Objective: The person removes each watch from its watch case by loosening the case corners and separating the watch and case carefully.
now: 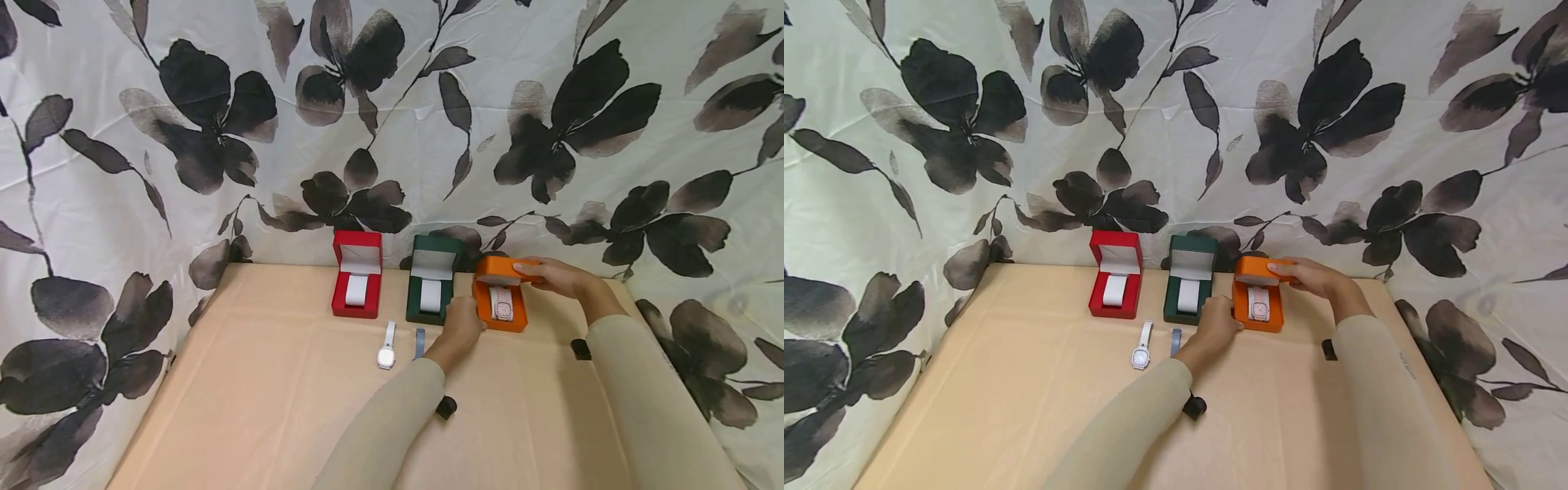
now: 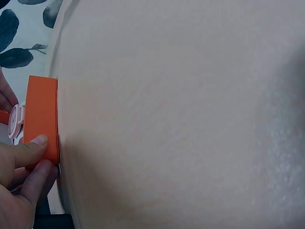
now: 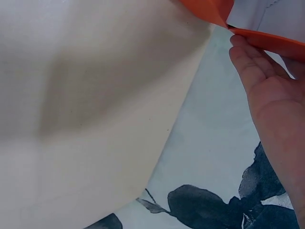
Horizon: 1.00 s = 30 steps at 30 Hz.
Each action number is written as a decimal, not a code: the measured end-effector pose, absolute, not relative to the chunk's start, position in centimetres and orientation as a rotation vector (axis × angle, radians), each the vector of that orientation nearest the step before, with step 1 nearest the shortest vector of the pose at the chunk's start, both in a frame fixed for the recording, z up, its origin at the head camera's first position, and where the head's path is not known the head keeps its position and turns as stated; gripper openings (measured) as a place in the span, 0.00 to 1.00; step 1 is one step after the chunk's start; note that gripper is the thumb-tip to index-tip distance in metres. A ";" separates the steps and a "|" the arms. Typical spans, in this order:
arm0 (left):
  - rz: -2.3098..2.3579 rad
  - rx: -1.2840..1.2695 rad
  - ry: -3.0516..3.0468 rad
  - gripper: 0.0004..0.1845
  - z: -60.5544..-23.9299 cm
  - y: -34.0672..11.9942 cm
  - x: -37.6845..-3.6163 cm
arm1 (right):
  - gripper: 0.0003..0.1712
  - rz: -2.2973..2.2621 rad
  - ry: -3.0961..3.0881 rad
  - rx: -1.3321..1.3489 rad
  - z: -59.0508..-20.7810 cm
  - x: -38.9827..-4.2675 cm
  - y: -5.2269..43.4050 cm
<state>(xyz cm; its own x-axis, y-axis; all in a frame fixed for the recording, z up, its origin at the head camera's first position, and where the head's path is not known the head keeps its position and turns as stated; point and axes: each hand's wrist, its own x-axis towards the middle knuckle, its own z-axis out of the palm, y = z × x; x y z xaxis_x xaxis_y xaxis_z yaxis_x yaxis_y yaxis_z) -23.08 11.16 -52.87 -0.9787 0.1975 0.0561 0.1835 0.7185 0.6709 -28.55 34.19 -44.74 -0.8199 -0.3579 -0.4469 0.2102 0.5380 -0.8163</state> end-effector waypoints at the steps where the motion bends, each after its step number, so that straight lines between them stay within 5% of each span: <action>1: 1.121 0.318 2.896 0.10 -52.9 11.2 -23.1 | 0.44 -1.274 2.193 -0.113 -44.8 -28.6 34.2; 30: 1.064 0.347 2.920 0.11 -52.8 11.2 -23.2 | 0.53 -1.346 2.372 0.237 -44.6 -29.6 32.0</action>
